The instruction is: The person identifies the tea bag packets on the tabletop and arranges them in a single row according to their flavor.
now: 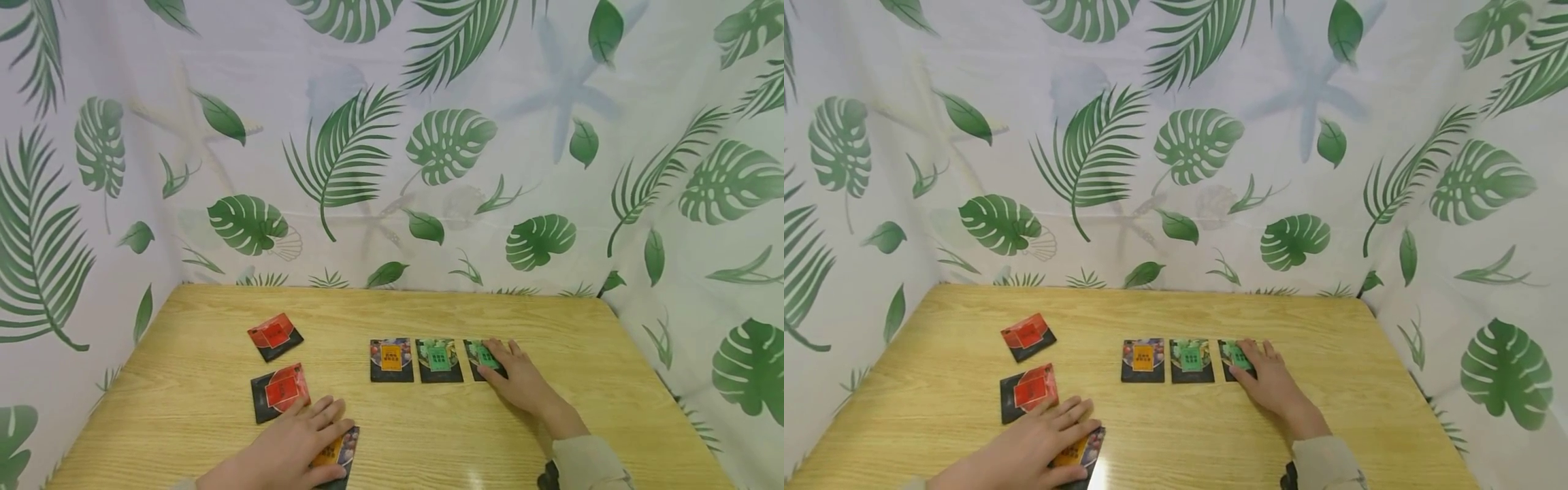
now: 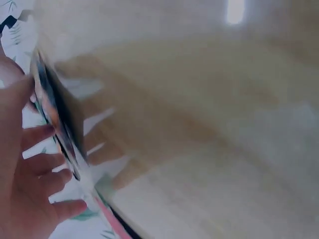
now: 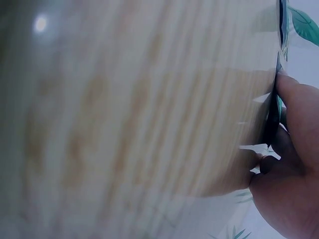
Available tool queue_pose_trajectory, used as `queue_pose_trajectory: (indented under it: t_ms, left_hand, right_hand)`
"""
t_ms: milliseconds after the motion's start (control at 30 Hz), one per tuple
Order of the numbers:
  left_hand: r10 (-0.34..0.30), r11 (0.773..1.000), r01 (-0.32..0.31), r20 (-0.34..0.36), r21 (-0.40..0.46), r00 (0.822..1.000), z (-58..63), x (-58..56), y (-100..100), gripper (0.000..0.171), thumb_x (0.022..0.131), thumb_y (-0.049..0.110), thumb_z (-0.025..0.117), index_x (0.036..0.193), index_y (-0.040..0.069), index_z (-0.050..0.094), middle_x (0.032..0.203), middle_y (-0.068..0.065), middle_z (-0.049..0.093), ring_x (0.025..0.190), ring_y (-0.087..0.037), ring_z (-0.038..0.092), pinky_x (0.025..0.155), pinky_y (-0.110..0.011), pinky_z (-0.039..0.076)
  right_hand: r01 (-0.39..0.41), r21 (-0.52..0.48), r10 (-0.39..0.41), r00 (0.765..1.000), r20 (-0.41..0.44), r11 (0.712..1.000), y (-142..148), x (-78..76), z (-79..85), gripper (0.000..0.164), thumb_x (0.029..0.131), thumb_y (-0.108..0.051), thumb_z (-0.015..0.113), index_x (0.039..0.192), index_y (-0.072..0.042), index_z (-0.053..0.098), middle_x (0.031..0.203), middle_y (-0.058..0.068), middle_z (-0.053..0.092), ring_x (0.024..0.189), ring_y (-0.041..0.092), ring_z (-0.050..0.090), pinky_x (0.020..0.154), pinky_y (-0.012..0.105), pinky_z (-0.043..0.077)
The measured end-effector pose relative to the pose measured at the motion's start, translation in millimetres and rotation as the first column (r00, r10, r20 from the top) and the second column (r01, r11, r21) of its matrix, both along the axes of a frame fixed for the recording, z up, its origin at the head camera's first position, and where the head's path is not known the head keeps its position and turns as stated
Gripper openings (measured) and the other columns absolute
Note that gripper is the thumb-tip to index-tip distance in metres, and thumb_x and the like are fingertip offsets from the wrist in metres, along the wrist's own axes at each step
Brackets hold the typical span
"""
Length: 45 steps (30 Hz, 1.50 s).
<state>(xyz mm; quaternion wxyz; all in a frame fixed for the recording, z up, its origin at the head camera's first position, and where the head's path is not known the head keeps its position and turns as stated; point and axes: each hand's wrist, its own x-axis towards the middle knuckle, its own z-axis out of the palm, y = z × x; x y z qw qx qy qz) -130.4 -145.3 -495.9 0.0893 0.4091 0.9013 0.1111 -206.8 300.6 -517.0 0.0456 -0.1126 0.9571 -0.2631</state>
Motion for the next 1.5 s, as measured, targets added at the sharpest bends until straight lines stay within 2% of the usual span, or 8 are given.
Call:
queue_pose_trajectory:
  t_ms: [100, 200, 333, 567, 967, 1233, 1400, 1500]
  left_hand:
    - [-0.007, 1.000, 0.008, 0.039, -0.004, 0.999, 4.5, -1.8, -7.4, 0.074, 0.102, 0.069, 0.050, 0.159, 0.021, 0.051, 0.165, -0.010, 0.046, 0.152, -0.035, 0.046, 0.119, -0.065, 0.040]
    - [-0.011, 1.000, 0.012, 0.055, -0.009, 0.998, 3.1, -2.6, -16.4, 0.076, 0.102, 0.070, 0.049, 0.159, 0.019, 0.050, 0.165, -0.008, 0.048, 0.152, -0.033, 0.047, 0.120, -0.064, 0.039]
    - [0.007, 1.000, -0.006, 0.035, -0.017, 0.999, -0.6, -3.2, -22.8, 0.076, 0.104, 0.068, 0.047, 0.159, 0.016, 0.049, 0.163, -0.006, 0.050, 0.151, -0.033, 0.048, 0.121, -0.063, 0.038]
    - [0.056, 0.998, -0.056, 0.030, -0.024, 0.998, 2.2, -11.4, -19.0, 0.070, 0.106, 0.058, 0.052, 0.161, 0.014, 0.047, 0.164, -0.005, 0.049, 0.152, -0.034, 0.046, 0.122, -0.064, 0.038]
    - [0.106, 0.994, -0.105, 0.039, -0.040, 0.994, 4.3, -21.7, -12.4, 0.069, 0.106, 0.055, 0.055, 0.159, 0.011, 0.049, 0.162, -0.010, 0.052, 0.149, -0.040, 0.049, 0.118, -0.066, 0.041]
    - [0.161, 0.986, -0.160, 0.014, -0.044, 0.987, 3.6, -31.0, -10.5, 0.068, 0.107, 0.053, 0.054, 0.161, 0.012, 0.046, 0.163, -0.011, 0.049, 0.152, -0.042, 0.044, 0.121, -0.069, 0.034]
    - [0.183, 0.983, -0.182, 0.019, -0.029, 0.983, -1.4, -38.7, -10.0, 0.067, 0.108, 0.054, 0.052, 0.162, 0.015, 0.045, 0.164, -0.010, 0.048, 0.153, -0.043, 0.042, 0.125, -0.069, 0.027]
    - [0.199, 0.980, -0.198, 0.017, -0.022, 0.980, -4.3, -43.3, -9.7, 0.066, 0.109, 0.054, 0.050, 0.162, 0.016, 0.045, 0.164, -0.010, 0.048, 0.153, -0.043, 0.042, 0.125, -0.069, 0.027]
  right_hand:
    - [-0.004, 0.001, 0.004, 1.000, -0.003, 1.000, -1.3, -1.5, -0.3, 0.068, 0.110, -0.039, 0.056, 0.163, -0.001, 0.037, 0.168, 0.029, 0.032, 0.156, 0.060, 0.012, 0.124, 0.077, 0.011]
    - [-0.007, 0.008, 0.007, 1.000, -0.006, 1.000, -2.0, -2.7, -0.6, 0.068, 0.110, -0.039, 0.055, 0.163, -0.001, 0.037, 0.168, 0.029, 0.032, 0.156, 0.060, 0.013, 0.123, 0.077, 0.012]
    - [-0.014, 0.000, 0.014, 1.000, -0.006, 1.000, -2.2, -2.8, 1.4, 0.067, 0.110, -0.038, 0.056, 0.162, 0.000, 0.037, 0.167, 0.030, 0.032, 0.156, 0.061, 0.012, 0.122, 0.078, 0.012]
    - [-0.015, 0.014, 0.015, 1.000, -0.016, 1.000, -1.0, -0.8, 1.5, 0.067, 0.109, -0.037, 0.057, 0.161, 0.001, 0.039, 0.166, 0.031, 0.034, 0.154, 0.062, 0.015, 0.121, 0.080, 0.016]
    - [-0.012, 0.013, 0.012, 1.000, -0.017, 1.000, -1.3, 0.0, 2.3, 0.066, 0.109, -0.035, 0.058, 0.161, 0.001, 0.039, 0.166, 0.032, 0.034, 0.154, 0.062, 0.015, 0.121, 0.079, 0.013]
    - [-0.009, 0.009, 0.009, 1.000, -0.010, 1.000, -0.9, -0.2, 3.2, 0.066, 0.110, -0.036, 0.057, 0.162, 0.000, 0.038, 0.167, 0.031, 0.033, 0.155, 0.062, 0.014, 0.122, 0.079, 0.012]
    - [-0.011, 0.006, 0.011, 1.000, -0.011, 1.000, -0.2, 0.2, 1.6, 0.067, 0.110, -0.037, 0.056, 0.162, 0.000, 0.038, 0.167, 0.030, 0.033, 0.155, 0.061, 0.014, 0.122, 0.078, 0.012]
    - [-0.008, 0.009, 0.008, 1.000, -0.009, 1.000, 0.0, -0.1, 0.9, 0.067, 0.110, -0.038, 0.056, 0.162, -0.001, 0.037, 0.167, 0.030, 0.033, 0.156, 0.061, 0.014, 0.123, 0.078, 0.011]
